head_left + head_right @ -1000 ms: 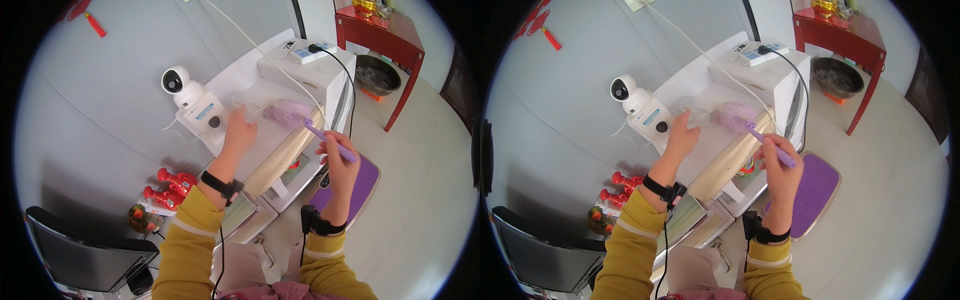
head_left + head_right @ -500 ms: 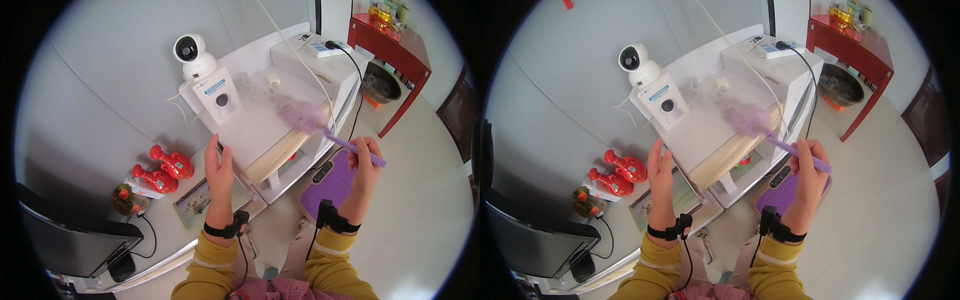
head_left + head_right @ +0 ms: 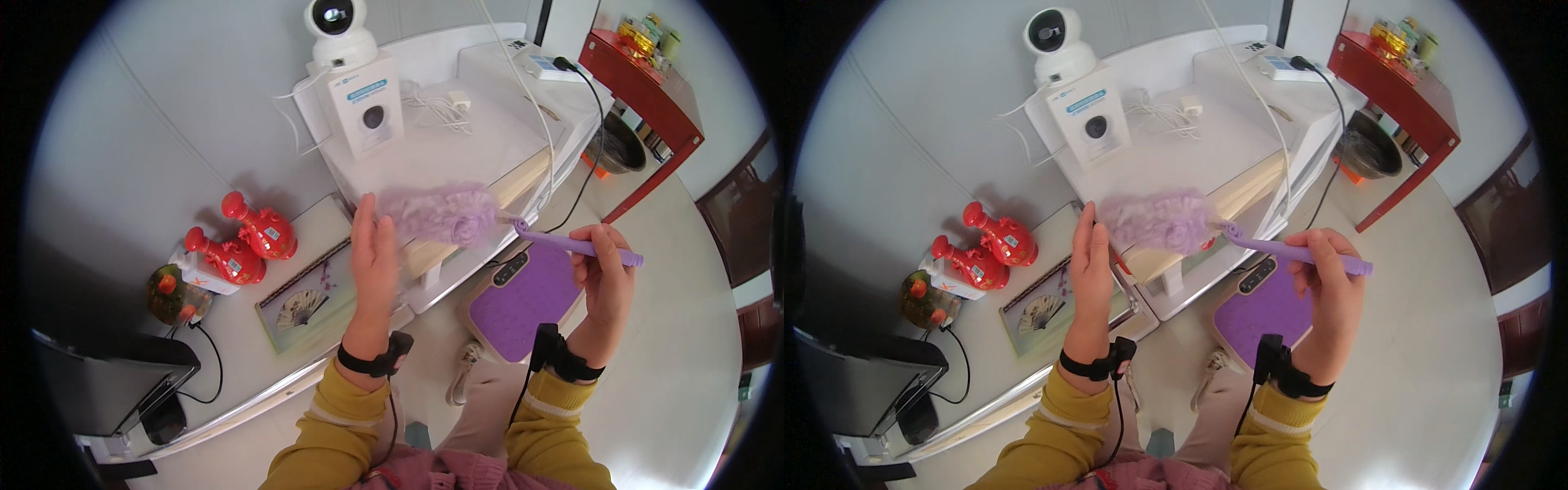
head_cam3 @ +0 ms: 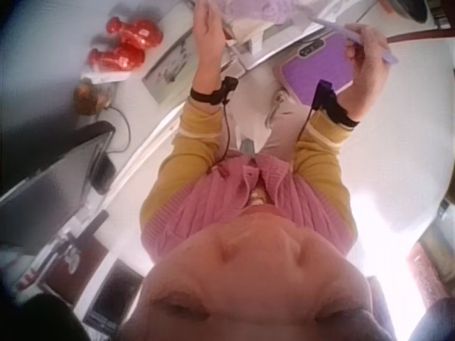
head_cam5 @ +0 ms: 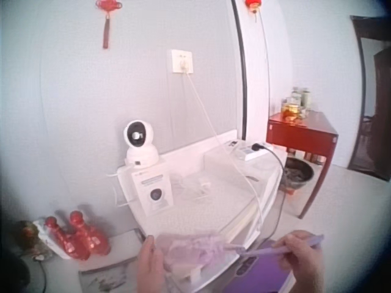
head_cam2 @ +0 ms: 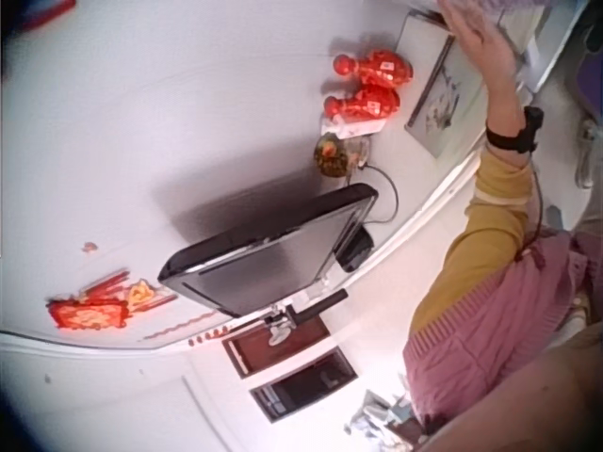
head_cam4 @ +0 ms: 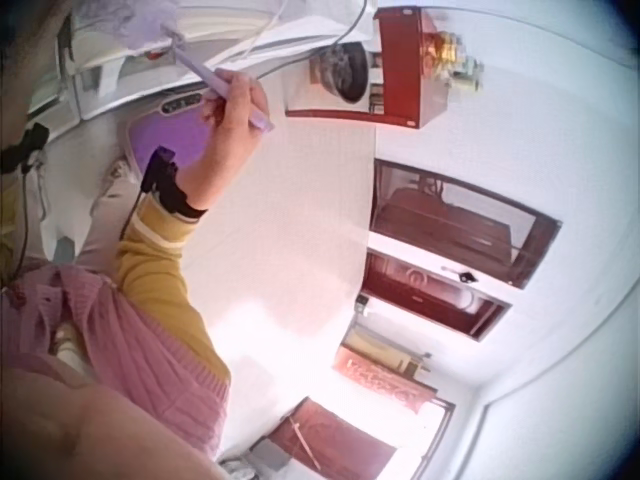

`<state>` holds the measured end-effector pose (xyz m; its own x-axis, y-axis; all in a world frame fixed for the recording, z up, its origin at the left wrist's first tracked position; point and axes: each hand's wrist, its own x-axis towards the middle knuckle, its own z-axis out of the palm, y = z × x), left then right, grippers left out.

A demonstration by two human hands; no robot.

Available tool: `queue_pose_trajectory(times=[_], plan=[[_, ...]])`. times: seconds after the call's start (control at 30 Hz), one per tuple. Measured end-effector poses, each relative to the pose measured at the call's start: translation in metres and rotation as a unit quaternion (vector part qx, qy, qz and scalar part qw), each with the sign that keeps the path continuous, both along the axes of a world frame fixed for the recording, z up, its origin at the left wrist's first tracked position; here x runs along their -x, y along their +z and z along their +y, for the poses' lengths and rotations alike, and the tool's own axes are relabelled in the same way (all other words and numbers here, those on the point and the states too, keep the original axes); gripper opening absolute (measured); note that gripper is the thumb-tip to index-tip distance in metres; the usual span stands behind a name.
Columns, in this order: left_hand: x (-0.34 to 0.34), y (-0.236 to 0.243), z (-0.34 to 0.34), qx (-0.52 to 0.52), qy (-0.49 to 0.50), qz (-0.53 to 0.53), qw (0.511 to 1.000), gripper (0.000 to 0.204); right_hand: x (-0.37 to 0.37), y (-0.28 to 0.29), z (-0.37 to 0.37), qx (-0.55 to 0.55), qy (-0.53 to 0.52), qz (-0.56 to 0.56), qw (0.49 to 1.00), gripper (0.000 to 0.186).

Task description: The person sits on the floor and uses a purple duster to clean a white cabinet, a security camera, and a purple scale. They move the camera to dust it, then return it, and continue dusting the cabinet and scale surfaces.

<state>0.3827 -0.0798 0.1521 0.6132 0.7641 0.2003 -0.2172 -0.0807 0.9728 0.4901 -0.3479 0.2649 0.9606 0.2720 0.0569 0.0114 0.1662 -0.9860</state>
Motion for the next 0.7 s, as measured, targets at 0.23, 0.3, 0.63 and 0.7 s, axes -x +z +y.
queue_pose_trajectory(times=[0.23, 0.3, 0.63, 0.7], plan=[[0.007, -0.001, -0.001, -0.036, 0.015, 0.003, 0.999, 0.053, 0.016, -0.007, 0.032, 0.022, 0.018, -0.072, 0.997, 0.03], [0.008, -0.003, 0.001, -0.065, 0.028, -0.019, 0.997, 0.054, 0.025, -0.005, 0.041, 0.007, 0.054, -0.045, 0.998, 0.03], [0.006, -0.007, 0.013, -0.031, 0.019, -0.047, 0.998, 0.06, 0.036, -0.017, 0.078, 0.017, 0.109, -0.122, 0.986, 0.033], [0.004, -0.008, 0.016, -0.054, 0.03, -0.016, 0.998, 0.061, 0.037, -0.021, 0.085, 0.013, 0.13, -0.122, 0.984, 0.032]])
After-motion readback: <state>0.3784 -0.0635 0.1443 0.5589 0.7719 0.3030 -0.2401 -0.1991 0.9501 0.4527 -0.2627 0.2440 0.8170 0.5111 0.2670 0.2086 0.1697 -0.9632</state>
